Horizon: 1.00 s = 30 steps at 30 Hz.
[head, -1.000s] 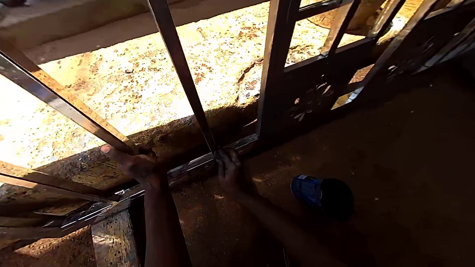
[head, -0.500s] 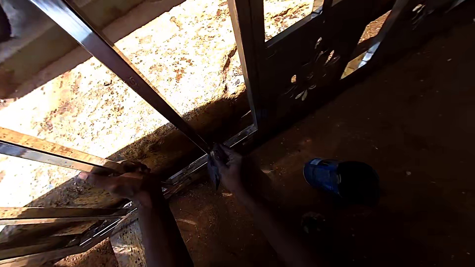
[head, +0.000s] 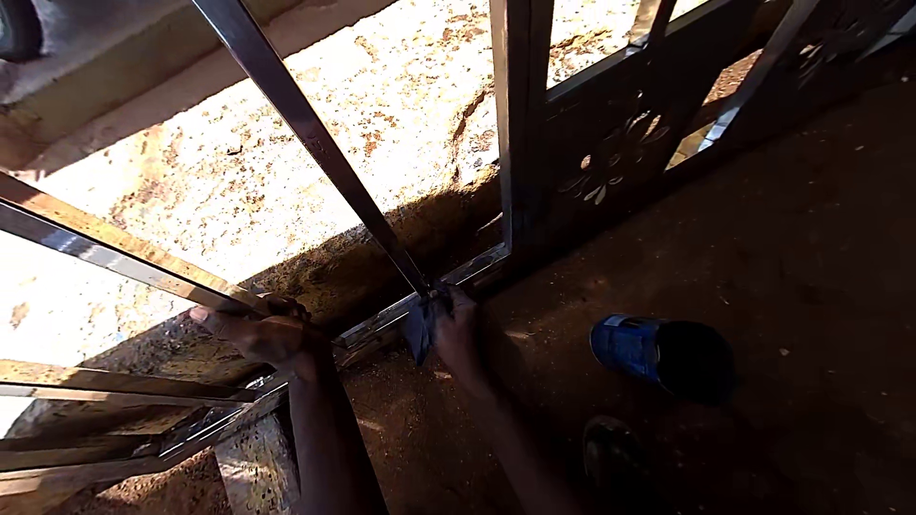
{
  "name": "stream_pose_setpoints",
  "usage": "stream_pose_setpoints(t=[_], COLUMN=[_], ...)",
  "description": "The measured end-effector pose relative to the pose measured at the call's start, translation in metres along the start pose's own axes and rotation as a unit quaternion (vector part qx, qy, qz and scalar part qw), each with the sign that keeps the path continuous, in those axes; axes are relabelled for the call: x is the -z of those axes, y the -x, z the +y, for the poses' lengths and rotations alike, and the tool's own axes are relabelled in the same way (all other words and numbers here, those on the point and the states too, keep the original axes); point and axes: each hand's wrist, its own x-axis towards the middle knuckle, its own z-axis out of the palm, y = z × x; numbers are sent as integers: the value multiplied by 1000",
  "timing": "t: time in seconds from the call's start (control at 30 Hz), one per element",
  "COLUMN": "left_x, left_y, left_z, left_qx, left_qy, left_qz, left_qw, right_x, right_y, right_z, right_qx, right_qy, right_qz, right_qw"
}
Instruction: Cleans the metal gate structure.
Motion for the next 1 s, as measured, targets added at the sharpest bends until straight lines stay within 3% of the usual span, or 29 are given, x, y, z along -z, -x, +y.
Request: stream_pose_setpoints(t=[0.1, 0.27, 0.43, 0.53, 0.63, 0.83, 1.0], left_x=[-2, 2, -1, 3, -1, 2, 8], left_y=[0, 3, 6, 7, 3, 3, 3], left_z=[1, 0, 2, 0, -1, -2, -5], left_qx=[-2, 13, 17, 18, 4, 8, 10], left_qy=[-1, 6, 3, 10, 14, 24, 20], left_qz=[-3, -1, 1, -8, 0, -15, -27], left_qw=[1000, 1000, 1000, 1000, 1000, 1000, 999], right_x=[-4, -11, -10, -15, -16, -32, -46], right_y=[1, 1, 4, 4, 4, 20, 25], right_z=[-8, 5, -11, 12, 4, 17, 2], right_qx=[-31, 13, -7, -14, -26, -15, 22], right_qy=[2, -13, -74, -78, -103, -116, -194], right_qz=[29, 83, 78, 93, 102, 60, 94], right_qw=[999, 996, 994, 992, 989, 991, 976])
